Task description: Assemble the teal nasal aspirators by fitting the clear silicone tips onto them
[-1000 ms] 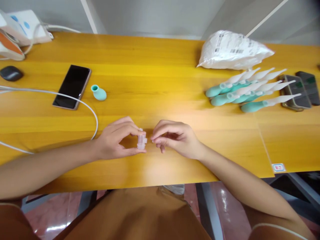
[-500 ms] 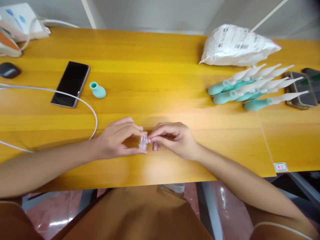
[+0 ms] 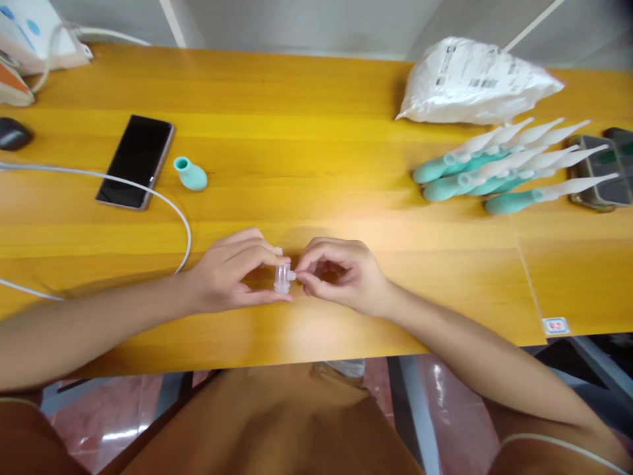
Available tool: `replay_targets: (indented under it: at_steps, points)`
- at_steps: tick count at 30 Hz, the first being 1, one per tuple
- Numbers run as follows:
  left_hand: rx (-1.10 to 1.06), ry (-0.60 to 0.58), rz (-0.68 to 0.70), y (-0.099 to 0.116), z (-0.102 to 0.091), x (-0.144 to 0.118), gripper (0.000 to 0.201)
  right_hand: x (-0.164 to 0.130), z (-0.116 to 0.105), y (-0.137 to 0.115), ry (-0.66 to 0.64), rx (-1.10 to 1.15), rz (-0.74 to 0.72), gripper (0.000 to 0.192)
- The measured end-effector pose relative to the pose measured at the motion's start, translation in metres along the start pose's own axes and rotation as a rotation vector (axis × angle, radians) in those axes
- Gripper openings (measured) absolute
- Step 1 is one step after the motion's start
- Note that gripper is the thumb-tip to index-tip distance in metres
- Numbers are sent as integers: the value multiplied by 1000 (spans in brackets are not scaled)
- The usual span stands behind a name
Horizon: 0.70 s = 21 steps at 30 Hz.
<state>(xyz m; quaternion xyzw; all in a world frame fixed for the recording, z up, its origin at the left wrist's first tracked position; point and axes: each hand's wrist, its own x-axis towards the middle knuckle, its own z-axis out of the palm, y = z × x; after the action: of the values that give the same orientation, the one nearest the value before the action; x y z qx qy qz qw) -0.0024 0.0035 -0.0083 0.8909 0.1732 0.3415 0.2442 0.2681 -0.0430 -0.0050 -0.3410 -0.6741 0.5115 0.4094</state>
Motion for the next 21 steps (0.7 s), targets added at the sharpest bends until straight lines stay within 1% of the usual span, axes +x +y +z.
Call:
replay_targets:
  at_steps: [5, 8, 11, 13, 16, 19, 21]
  points:
    - [-5, -6, 14, 0, 0, 0, 47, -1, 0, -1, -1, 16, 28, 8]
    - [-29, -6, -30, 0, -2, 1, 44, -2, -1, 0, -19, 81, 68, 11]
    - [-41, -6, -79, 1, -3, 2, 40, -2, -1, 1, -26, 107, 69, 13]
    - [-45, 4, -93, 1, -4, 3, 41, -3, -2, 1, -6, 69, 27, 11]
    - [-58, 24, -103, 2, -5, 3, 41, -3, -4, 1, 33, -52, -102, 7]
    - [-83, 50, -129, 2, -4, 3, 42, -4, -8, -1, 30, -193, -238, 13]
    - [-99, 58, -144, 1, -4, 3, 44, -4, -10, -3, 12, -249, -281, 19]
